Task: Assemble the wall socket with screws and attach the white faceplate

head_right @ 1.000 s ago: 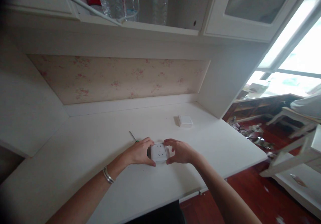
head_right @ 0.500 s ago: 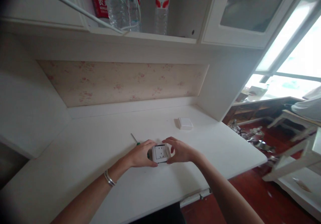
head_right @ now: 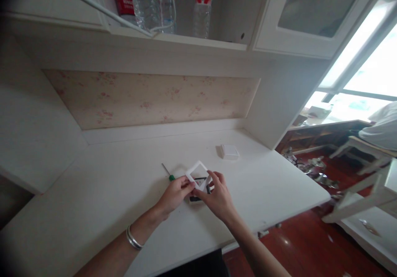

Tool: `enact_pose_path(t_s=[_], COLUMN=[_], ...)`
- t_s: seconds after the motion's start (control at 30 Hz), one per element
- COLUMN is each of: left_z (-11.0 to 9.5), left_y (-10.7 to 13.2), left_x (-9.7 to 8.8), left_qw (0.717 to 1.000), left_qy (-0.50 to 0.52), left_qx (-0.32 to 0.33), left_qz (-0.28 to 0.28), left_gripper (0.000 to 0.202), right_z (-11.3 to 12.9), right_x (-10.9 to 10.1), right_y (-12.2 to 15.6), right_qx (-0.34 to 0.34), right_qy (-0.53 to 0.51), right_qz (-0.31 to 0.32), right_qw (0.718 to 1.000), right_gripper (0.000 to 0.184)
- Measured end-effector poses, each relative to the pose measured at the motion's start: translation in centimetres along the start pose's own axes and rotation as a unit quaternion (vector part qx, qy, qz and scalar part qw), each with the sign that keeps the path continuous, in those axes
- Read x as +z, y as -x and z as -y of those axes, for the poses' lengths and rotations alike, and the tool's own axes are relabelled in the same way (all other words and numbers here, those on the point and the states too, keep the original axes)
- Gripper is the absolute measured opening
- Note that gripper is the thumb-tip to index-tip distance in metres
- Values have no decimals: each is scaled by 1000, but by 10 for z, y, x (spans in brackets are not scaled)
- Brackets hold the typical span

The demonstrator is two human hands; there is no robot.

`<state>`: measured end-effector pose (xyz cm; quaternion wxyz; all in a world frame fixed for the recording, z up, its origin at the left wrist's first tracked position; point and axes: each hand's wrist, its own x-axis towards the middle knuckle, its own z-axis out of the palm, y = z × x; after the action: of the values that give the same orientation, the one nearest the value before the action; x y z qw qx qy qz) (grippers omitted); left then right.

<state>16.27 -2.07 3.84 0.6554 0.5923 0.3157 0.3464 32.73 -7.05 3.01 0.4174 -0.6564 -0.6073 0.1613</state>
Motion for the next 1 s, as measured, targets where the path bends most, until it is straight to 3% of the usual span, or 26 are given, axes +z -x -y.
enact_pose_path(t_s=[0.13,0.2,0.27,0.4,0.53,0.67,0.83,1.0], left_z=[0,-3,-9,-22,-28,-25,-19,-19], left_y=[-10,-16,-21,-31,-41,-47,-50,-47], left_x=[-5,-16,-28,-41,-39,-35,-33,-30], left_qw=[999,998,994,974,954,937,931,911], left_qy=[3,-43,-105,-211,-262,-299,-322,-388], left_qx=[-28,-26,-9,14,26,28,18,78], left_qz=[-45,-30,-6,77,146,177,171,114], left_gripper=[25,24,27,37,37,31,34,31], right_z=[4,5,7,16,25,23,14,2], right_x=[0,-15,-32,-56,-57,-51,-46,-44], right_y=[5,1,-6,-22,-36,-42,-38,-41], right_qx=[12,-3,-42,-159,-200,-214,-230,-195], right_qy=[10,19,24,76,120,159,189,181], right_qz=[25,41,53,187,304,321,306,297], right_qw=[1000,999,997,966,924,909,904,917], right_gripper=[65,55,59,88,99,97,93,85])
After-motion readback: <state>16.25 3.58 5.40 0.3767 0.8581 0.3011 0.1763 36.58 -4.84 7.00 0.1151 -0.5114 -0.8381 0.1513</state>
